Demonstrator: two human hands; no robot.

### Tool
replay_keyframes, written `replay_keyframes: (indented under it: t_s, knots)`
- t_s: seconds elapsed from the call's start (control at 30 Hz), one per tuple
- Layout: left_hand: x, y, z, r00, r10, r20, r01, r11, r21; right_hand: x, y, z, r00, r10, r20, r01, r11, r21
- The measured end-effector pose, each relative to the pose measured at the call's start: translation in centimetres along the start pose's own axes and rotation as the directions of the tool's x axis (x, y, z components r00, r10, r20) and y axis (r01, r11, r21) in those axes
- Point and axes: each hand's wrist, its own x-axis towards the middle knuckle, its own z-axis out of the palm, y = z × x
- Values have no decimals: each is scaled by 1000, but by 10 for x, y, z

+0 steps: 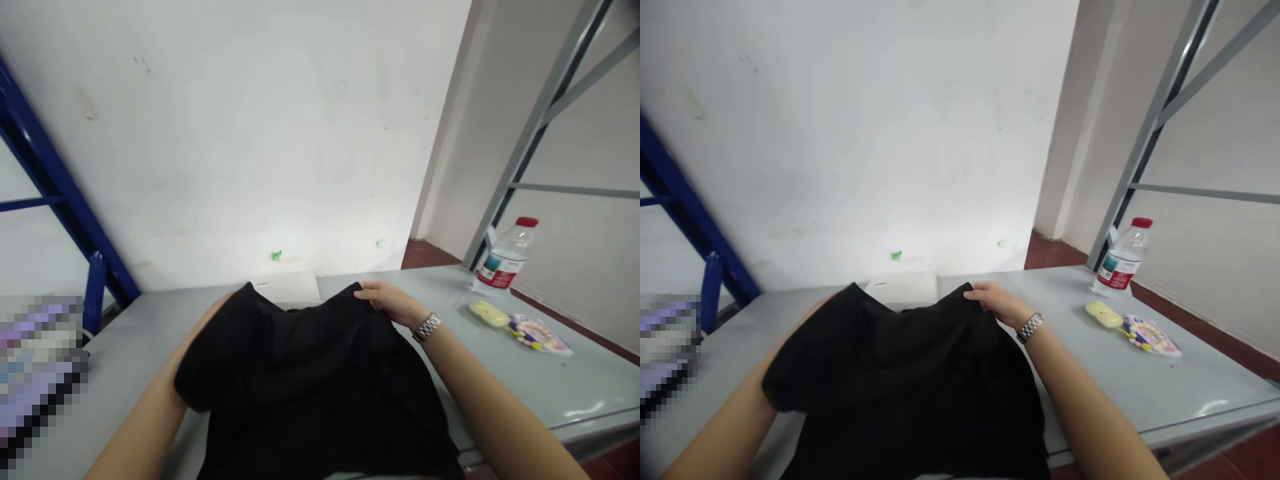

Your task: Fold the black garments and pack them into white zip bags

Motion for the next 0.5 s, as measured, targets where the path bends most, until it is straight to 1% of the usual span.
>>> replay_keyframes:
  t_s: [0.03,0.07,0.1,0.13,0.17,0.2,0.23,0.3,0.37,0.4,0.43,0.47,0.5]
  knots:
    - [3,-1,-4,996,-28,83,30,999,-23,2,3,-1,1000,11,-4,-11,999,-35]
    - [5,-2,-7,978,-60,198,80,992,-94,3,5,-1,1000,10,-16,-10,998,-57]
    - [6,-3,-10,945,-83,317,142,976,-168,3,6,0,999,2,-32,-4,998,-69]
    - [6,-3,-13,906,-91,414,192,959,-208,3,6,1,999,-4,-46,1,997,-77]
    - [4,-3,-15,872,-80,483,211,952,-223,3,6,2,998,-9,-54,5,996,-86]
    - [1,-2,-15,853,-55,520,188,960,-207,3,5,3,998,-12,-56,6,995,-98]
    - [-4,-1,-13,849,-18,527,121,979,-162,3,5,4,998,-15,-58,8,994,-109]
    - [-14,4,-4,833,89,545,-70,996,-56,3,4,6,997,-23,-72,13,990,-140]
    - [-24,8,11,812,187,552,-238,971,20,4,4,5,993,-70,-97,47,974,-220]
    - [-26,9,18,814,215,540,-292,955,59,5,4,4,987,-115,-110,79,955,-287]
    - [-27,9,24,830,232,508,-326,940,104,4,4,2,978,-175,-113,123,923,-365]
    - [-27,8,29,859,232,456,-335,929,158,4,5,0,967,-237,-89,173,876,-450]
    - [-24,7,31,898,218,383,-318,923,219,2,5,-3,956,-290,-43,225,819,-528]
